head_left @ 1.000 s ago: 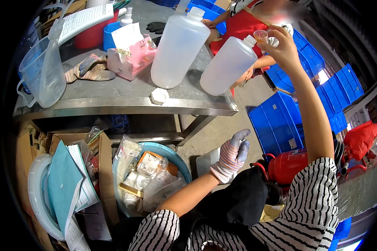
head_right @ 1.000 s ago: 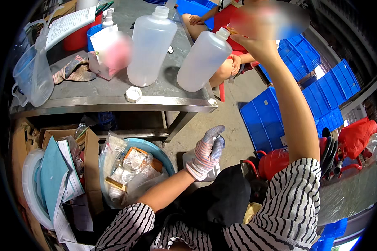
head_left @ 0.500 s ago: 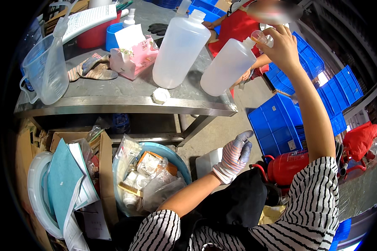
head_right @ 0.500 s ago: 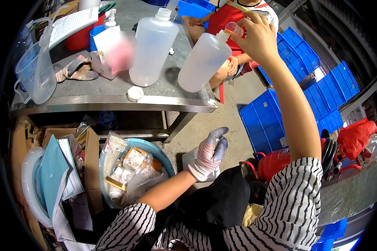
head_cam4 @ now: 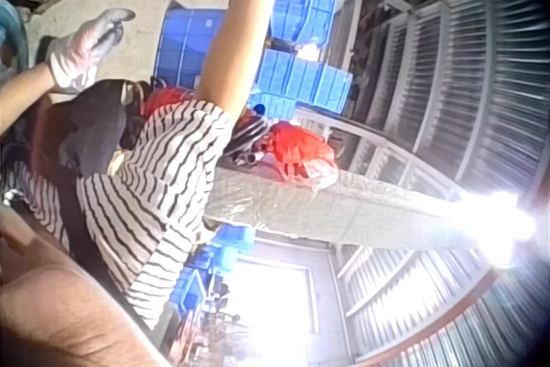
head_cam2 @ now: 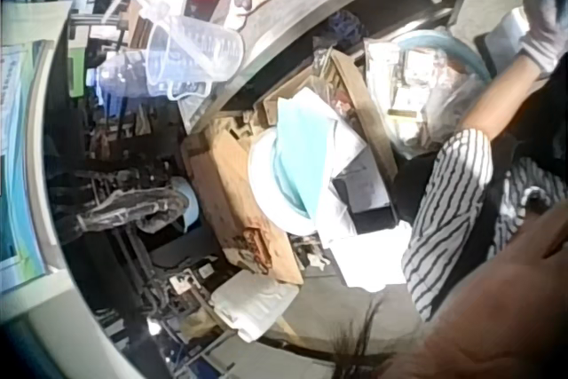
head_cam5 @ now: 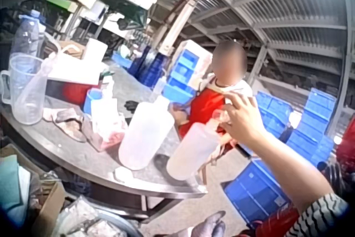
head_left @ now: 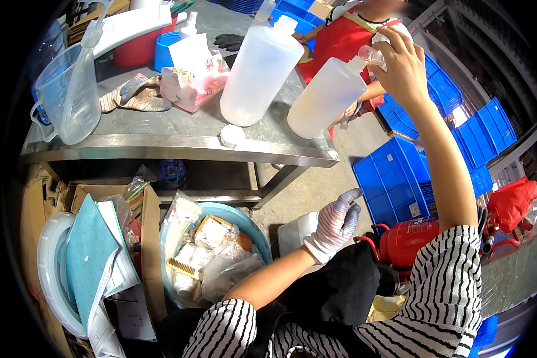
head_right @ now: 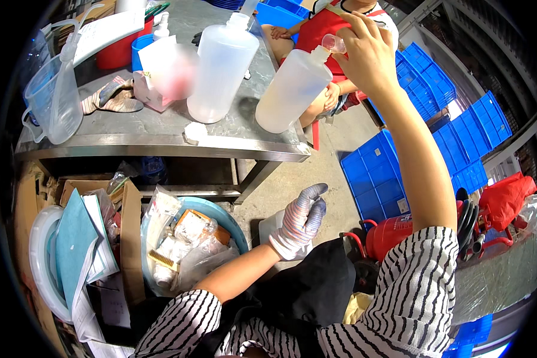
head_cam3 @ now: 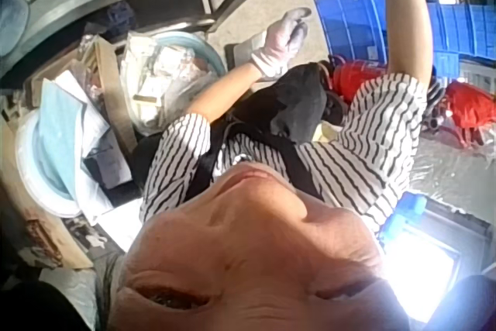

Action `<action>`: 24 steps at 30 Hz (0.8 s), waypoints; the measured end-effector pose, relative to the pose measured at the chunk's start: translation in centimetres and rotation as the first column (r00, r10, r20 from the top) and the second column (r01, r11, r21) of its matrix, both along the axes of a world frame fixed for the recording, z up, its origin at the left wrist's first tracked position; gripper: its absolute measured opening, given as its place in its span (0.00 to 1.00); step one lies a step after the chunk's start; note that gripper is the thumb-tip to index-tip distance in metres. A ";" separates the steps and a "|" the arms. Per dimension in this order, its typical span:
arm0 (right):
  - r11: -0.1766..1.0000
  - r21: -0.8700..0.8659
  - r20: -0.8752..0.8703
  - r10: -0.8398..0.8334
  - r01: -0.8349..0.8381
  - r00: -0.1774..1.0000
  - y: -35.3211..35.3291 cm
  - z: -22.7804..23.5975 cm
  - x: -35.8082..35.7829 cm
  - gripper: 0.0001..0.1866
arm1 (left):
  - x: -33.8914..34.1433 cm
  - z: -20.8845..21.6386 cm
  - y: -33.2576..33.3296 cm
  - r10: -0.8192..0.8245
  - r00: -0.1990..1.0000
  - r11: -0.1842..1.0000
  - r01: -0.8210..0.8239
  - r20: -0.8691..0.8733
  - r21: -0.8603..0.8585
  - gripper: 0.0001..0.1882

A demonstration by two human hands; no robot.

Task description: The person pours a yellow liquid from a large white plastic jug into a small measuring cup. They then wipe the rim of the jug with a white tissue and place the tissue on the table. The person repeats the pouring process into the same cup.

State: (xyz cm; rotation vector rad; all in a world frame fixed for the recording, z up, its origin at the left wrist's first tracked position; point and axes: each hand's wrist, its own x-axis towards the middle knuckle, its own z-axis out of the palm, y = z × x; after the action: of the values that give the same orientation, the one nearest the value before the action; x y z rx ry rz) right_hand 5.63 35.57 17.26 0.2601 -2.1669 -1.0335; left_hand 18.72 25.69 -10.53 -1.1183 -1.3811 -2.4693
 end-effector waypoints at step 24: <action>0.913 -0.399 0.000 -0.089 0.081 0.996 3.3 -2.0 -0.3 0.20 | 0.3 0.3 0.1 0.019 0.999 1.000 -0.020 0.046 0.013 0.19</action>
State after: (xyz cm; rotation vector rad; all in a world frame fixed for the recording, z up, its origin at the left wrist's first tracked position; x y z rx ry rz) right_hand 5.33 38.88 15.26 -0.0361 -2.3296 -0.6112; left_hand 18.98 25.83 -10.21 -1.0464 -1.3780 -2.5025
